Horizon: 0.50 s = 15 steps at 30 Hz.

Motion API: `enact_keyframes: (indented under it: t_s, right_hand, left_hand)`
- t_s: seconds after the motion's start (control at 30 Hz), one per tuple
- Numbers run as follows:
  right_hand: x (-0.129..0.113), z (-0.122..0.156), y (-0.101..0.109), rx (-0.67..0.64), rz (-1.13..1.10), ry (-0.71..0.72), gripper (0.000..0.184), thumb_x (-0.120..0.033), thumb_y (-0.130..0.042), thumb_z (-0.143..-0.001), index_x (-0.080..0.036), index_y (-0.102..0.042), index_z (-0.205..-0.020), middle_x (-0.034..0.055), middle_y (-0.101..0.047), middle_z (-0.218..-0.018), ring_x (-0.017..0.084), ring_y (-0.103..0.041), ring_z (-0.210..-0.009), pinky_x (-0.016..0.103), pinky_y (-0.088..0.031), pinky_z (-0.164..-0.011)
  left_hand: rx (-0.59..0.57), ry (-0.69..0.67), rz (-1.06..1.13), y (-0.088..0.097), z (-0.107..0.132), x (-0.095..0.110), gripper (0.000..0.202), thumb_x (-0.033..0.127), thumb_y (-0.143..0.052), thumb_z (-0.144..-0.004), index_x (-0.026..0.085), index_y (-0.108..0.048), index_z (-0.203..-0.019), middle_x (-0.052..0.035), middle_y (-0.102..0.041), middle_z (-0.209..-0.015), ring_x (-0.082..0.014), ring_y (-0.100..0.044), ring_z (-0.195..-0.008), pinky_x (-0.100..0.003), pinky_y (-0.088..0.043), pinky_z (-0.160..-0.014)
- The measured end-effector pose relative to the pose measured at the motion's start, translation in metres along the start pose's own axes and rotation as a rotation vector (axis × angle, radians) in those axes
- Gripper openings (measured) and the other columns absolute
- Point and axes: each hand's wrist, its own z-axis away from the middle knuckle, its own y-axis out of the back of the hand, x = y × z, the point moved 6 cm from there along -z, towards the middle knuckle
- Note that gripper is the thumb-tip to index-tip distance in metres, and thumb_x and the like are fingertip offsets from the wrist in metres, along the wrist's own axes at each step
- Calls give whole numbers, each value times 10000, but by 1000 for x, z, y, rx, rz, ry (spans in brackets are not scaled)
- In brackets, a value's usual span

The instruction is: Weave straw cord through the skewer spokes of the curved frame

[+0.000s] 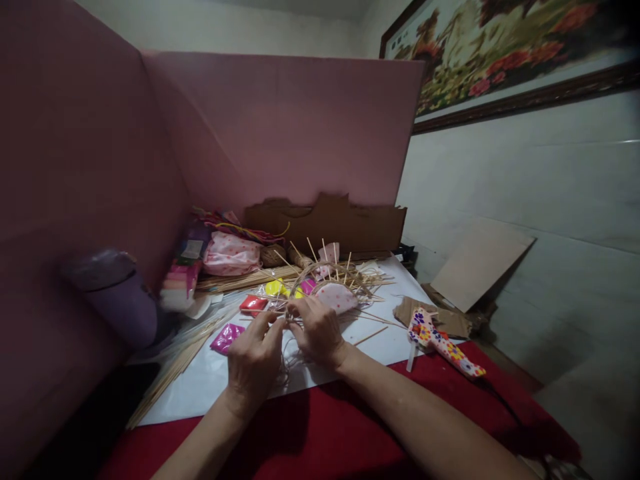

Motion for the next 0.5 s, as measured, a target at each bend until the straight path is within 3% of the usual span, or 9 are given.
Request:
enact_keyframes:
  t_s: [0.3, 0.4, 0.5]
  right_hand:
    - [-2, 0, 7, -69, -98, 60, 266, -85, -547, -743, -168, -495, -991, 59, -601, -890, 188, -520, -805, 282, -378, -702]
    - [-2, 0, 7, -90, -80, 57, 261, -102, -556, -752, -167, -493, -998, 59, -603, -888, 189, -519, -797, 285, -378, -696]
    - [-1, 2, 5, -109, -62, 26, 246, -106, -561, -753, -172, -497, -981, 56, -602, -873, 190, -526, -802, 286, -384, -696]
  left_hand:
    - [-3, 28, 104, 1, 3, -6, 118, 118, -533, -826, 175, -636, -819, -39, -645, -846, -130, -583, -661, -227, -404, -594]
    - [19, 20, 61, 2, 3, -5, 109, 132, -544, -823, 184, -639, -832, -34, -654, -856, -138, -583, -680, -235, -400, -591]
    - [-35, 1, 22, 1, 1, -3, 112, 142, -540, -823, 182, -644, -816, -39, -658, -838, -177, -576, -738, -272, -414, -647]
